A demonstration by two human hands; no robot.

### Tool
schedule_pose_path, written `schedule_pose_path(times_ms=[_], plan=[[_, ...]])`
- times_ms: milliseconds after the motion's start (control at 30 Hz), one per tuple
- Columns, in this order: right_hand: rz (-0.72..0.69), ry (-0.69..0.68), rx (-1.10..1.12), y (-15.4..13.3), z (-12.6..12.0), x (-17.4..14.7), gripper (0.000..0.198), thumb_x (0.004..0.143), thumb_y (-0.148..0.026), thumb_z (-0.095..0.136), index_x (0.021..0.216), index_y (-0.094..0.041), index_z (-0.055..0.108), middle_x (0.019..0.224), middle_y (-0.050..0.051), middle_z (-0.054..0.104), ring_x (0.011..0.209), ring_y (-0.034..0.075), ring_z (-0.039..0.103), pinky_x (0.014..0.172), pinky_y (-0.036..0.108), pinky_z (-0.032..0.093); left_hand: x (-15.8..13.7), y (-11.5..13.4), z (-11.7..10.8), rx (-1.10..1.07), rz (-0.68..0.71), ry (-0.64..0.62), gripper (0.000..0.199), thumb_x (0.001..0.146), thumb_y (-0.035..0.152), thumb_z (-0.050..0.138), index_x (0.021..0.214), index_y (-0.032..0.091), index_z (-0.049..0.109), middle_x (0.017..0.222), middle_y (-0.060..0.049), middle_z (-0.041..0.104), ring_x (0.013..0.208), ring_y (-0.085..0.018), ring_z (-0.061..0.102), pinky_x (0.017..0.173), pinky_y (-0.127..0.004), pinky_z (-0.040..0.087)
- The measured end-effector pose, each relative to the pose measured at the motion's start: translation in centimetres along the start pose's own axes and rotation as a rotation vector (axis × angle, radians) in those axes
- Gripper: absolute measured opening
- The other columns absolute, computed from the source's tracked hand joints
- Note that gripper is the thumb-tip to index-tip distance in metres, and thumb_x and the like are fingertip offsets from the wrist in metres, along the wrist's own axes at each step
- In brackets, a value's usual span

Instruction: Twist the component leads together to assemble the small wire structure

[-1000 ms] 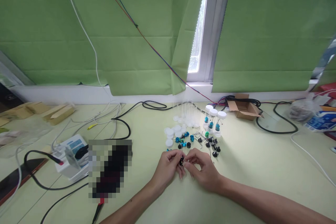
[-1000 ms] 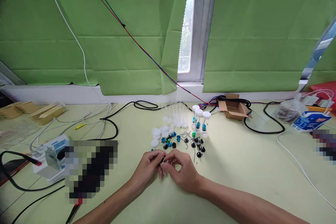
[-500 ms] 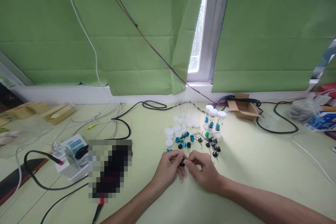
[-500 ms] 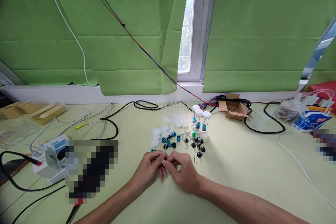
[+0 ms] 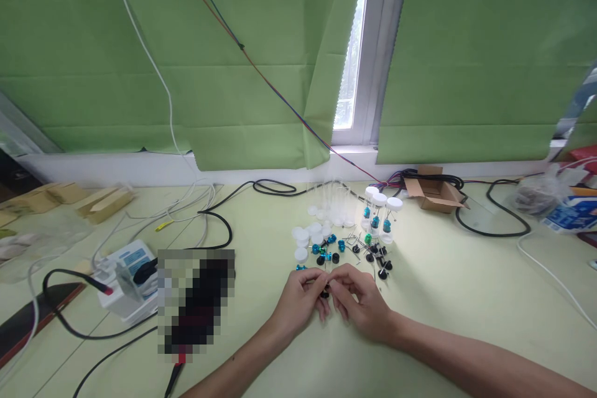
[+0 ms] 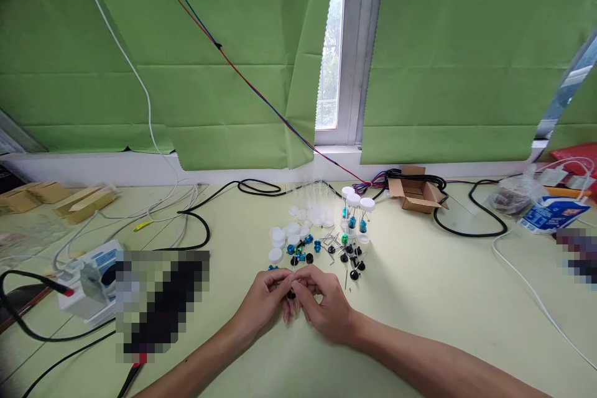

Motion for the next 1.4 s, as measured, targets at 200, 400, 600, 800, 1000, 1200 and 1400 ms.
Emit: schedule_pose_path(times_ms=[200, 400, 600, 800, 1000, 1200, 1400], plan=[[-0.011, -0.034, 0.013, 0.5, 0.1, -0.4, 0.015, 0.098, -0.024, 0.044, 0.105, -0.018, 0.056, 0.058, -0.005, 0.051, 0.043, 0.008, 0.047, 0.046, 0.021, 0.042, -0.1, 0.0, 0.0, -0.031, -0.005, 0.003, 0.037, 0.083, 0.046, 0.062, 0.07, 0.012, 0.066, 0.053, -0.003, 0.061, 0.044, -0.013, 0.057, 0.04, -0.021, 0.044], [-0.042, -0.007, -0.005, 0.3, 0.2, -0.6, 0.011, 0.095, -0.018, 0.047, 0.1, -0.019, 0.057, 0.057, -0.006, 0.051, 0.042, 0.007, 0.047, 0.045, 0.02, 0.041, -0.1, 0.2, 0.0, -0.037, -0.013, -0.007, 0.038, 0.083, 0.046, 0.062, 0.066, 0.013, 0.064, 0.051, -0.002, 0.06, 0.043, -0.013, 0.056, 0.041, -0.021, 0.044], [-0.105, 0.02, -0.023, -0.7, 0.1, -0.2, 0.011, 0.091, -0.011, 0.05, 0.09, -0.02, 0.056, 0.059, -0.005, 0.056, 0.045, 0.007, 0.052, 0.048, 0.018, 0.044, -0.2, 0.3, -0.1, -0.016, -0.031, 0.013, 0.039, 0.082, 0.048, 0.063, 0.062, 0.014, 0.062, 0.048, 0.0, 0.058, 0.041, -0.012, 0.054, 0.04, -0.021, 0.043], [-0.152, 0.046, -0.082, -1.6, 0.0, -0.1, 0.016, 0.089, -0.008, 0.05, 0.079, -0.02, 0.053, 0.057, -0.006, 0.056, 0.044, 0.007, 0.051, 0.047, 0.017, 0.043, -0.1, -0.1, 0.0, -0.022, -0.035, 0.004, 0.038, 0.082, 0.047, 0.062, 0.063, 0.013, 0.061, 0.048, -0.001, 0.058, 0.04, -0.012, 0.054, 0.039, -0.021, 0.043], [-0.188, 0.069, -0.145, -2.3, 0.0, -0.1, 0.022, 0.088, -0.008, 0.049, 0.07, -0.02, 0.05, 0.055, -0.004, 0.056, 0.044, 0.008, 0.051, 0.047, 0.018, 0.042, -0.1, -0.2, 0.0, -0.015, -0.036, 0.002, 0.036, 0.084, 0.044, 0.061, 0.064, 0.013, 0.061, 0.049, 0.0, 0.057, 0.041, -0.012, 0.054, 0.039, -0.021, 0.044], [-0.21, 0.059, -0.194, -2.7, 0.1, -0.1, 0.025, 0.089, -0.009, 0.049, 0.066, -0.02, 0.049, 0.055, -0.003, 0.059, 0.048, 0.01, 0.054, 0.051, 0.019, 0.044, 0.0, -0.3, 0.1, -0.007, -0.054, -0.017, 0.037, 0.083, 0.045, 0.061, 0.064, 0.013, 0.061, 0.047, 0.0, 0.057, 0.04, -0.012, 0.055, 0.039, -0.021, 0.044], [-0.197, 0.067, -0.236, -2.6, 0.0, -0.1, 0.019, 0.09, -0.012, 0.048, 0.075, -0.019, 0.057, 0.055, -0.003, 0.058, 0.045, 0.01, 0.051, 0.049, 0.02, 0.043, 0.0, -0.2, 0.3, 0.0, -0.047, -0.04, 0.041, 0.082, 0.051, 0.061, 0.063, 0.014, 0.062, 0.046, 0.0, 0.056, 0.039, -0.012, 0.053, 0.038, -0.021, 0.042]])
Point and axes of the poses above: each hand's wrist, its own x-axis towards the middle knuckle, its own z-axis out of the palm, y = z × x, the point moved 8 cm from there along x, towards the middle knuckle
